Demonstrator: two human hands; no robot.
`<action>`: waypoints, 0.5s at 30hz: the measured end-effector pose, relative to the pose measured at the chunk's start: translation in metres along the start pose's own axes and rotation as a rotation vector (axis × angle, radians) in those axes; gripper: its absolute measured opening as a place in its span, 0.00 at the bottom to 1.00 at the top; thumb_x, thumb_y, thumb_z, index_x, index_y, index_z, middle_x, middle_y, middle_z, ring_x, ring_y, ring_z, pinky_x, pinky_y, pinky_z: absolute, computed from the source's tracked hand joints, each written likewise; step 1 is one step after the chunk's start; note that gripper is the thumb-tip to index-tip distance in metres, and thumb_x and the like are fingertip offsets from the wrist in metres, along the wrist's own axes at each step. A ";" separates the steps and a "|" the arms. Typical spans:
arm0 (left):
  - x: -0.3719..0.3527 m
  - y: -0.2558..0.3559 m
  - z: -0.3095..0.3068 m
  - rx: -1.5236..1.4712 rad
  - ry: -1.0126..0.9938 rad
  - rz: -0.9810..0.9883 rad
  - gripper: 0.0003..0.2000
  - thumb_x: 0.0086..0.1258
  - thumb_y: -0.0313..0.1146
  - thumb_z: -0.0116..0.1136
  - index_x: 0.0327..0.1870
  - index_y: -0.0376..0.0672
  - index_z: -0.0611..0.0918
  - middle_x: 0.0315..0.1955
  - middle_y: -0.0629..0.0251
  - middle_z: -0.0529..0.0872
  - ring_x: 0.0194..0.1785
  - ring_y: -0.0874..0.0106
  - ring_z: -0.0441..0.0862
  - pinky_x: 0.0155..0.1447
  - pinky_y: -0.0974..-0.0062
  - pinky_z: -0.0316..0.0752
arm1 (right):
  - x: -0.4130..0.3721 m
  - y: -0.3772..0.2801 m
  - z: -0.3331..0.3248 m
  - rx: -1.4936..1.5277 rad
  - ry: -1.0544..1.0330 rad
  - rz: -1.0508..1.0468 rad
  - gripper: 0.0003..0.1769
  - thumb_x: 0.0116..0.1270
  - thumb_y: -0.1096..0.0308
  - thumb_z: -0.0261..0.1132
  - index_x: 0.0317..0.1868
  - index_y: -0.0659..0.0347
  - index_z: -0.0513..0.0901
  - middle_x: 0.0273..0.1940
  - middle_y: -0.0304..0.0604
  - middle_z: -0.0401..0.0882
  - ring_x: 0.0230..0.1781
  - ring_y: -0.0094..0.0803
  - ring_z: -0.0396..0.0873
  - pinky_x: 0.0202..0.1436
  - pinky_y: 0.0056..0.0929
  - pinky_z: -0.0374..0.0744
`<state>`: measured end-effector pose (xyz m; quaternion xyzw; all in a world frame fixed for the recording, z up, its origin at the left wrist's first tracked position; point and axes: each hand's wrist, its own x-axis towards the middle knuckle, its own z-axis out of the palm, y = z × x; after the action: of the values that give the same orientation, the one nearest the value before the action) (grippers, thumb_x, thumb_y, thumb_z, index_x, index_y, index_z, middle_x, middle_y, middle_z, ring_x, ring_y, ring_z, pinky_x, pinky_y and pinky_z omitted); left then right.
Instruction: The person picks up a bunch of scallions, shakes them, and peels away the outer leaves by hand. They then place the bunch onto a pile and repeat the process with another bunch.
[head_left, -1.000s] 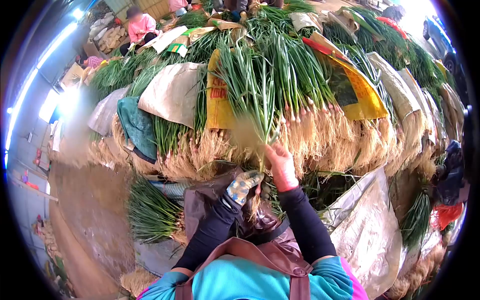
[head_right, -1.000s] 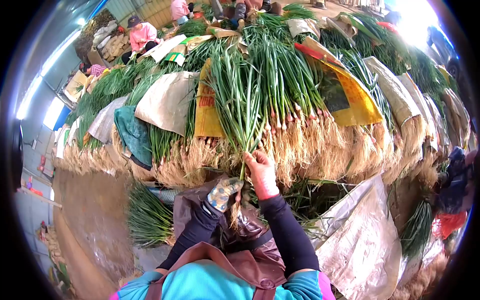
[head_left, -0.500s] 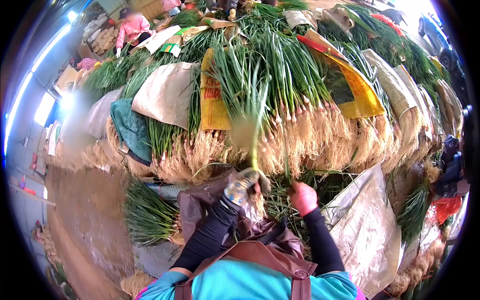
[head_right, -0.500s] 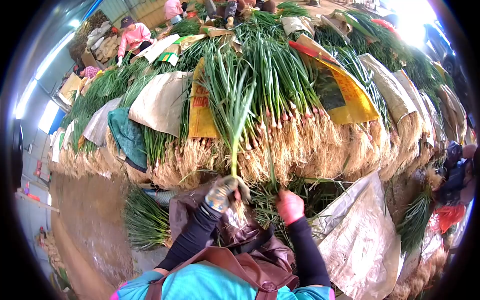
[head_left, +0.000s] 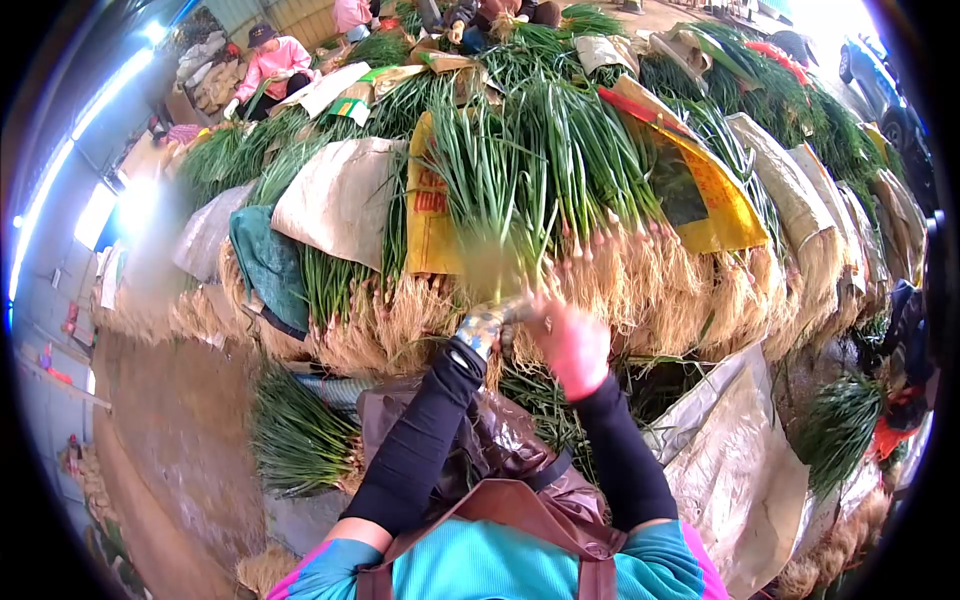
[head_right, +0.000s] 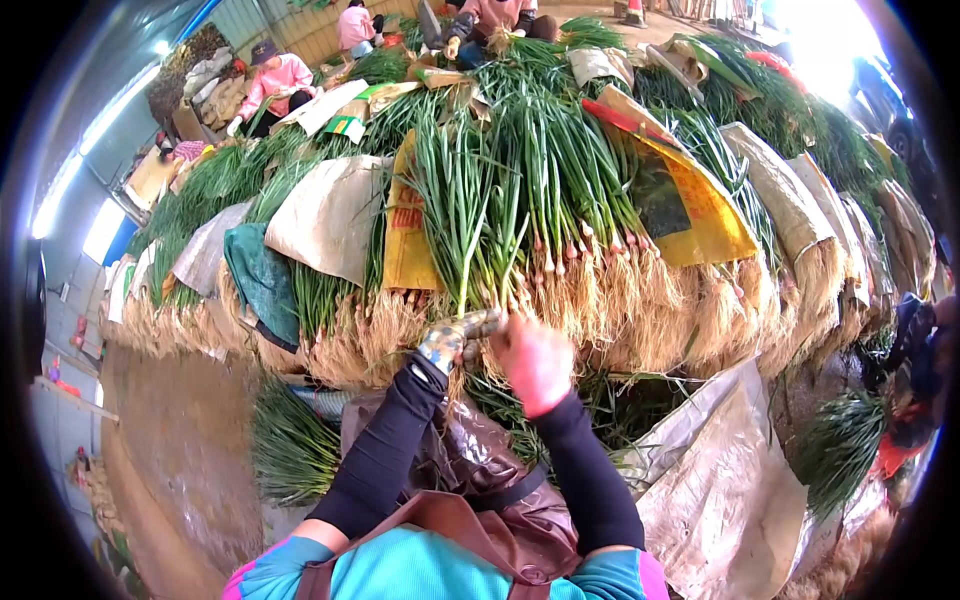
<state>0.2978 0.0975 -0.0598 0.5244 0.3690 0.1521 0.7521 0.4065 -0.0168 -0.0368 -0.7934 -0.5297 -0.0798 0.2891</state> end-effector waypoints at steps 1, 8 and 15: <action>0.002 -0.002 0.001 0.089 -0.032 -0.061 0.15 0.69 0.38 0.49 0.50 0.41 0.78 0.31 0.72 0.84 0.14 0.87 0.64 0.15 0.88 0.59 | -0.017 -0.004 -0.001 0.084 -0.039 -0.024 0.12 0.55 0.58 0.65 0.24 0.56 0.76 0.18 0.41 0.75 0.16 0.36 0.75 0.21 0.35 0.73; -0.034 -0.013 0.023 -0.061 -0.116 0.115 0.09 0.67 0.36 0.50 0.33 0.40 0.78 0.17 0.67 0.80 0.12 0.81 0.70 0.15 0.86 0.60 | 0.009 0.011 0.034 1.292 -0.247 0.616 0.11 0.58 0.65 0.64 0.30 0.66 0.80 0.23 0.35 0.78 0.22 0.17 0.71 0.26 0.19 0.70; -0.029 -0.021 0.007 -0.326 -0.197 -0.008 0.13 0.69 0.40 0.48 0.40 0.39 0.78 0.24 0.67 0.82 0.19 0.78 0.78 0.18 0.87 0.67 | -0.030 0.053 0.074 1.451 -0.118 0.774 0.09 0.62 0.63 0.60 0.29 0.59 0.80 0.21 0.32 0.75 0.17 0.17 0.67 0.21 0.18 0.67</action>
<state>0.2803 0.0664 -0.0657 0.4063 0.2660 0.1547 0.8604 0.4271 -0.0142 -0.1303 -0.5385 -0.1531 0.4294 0.7086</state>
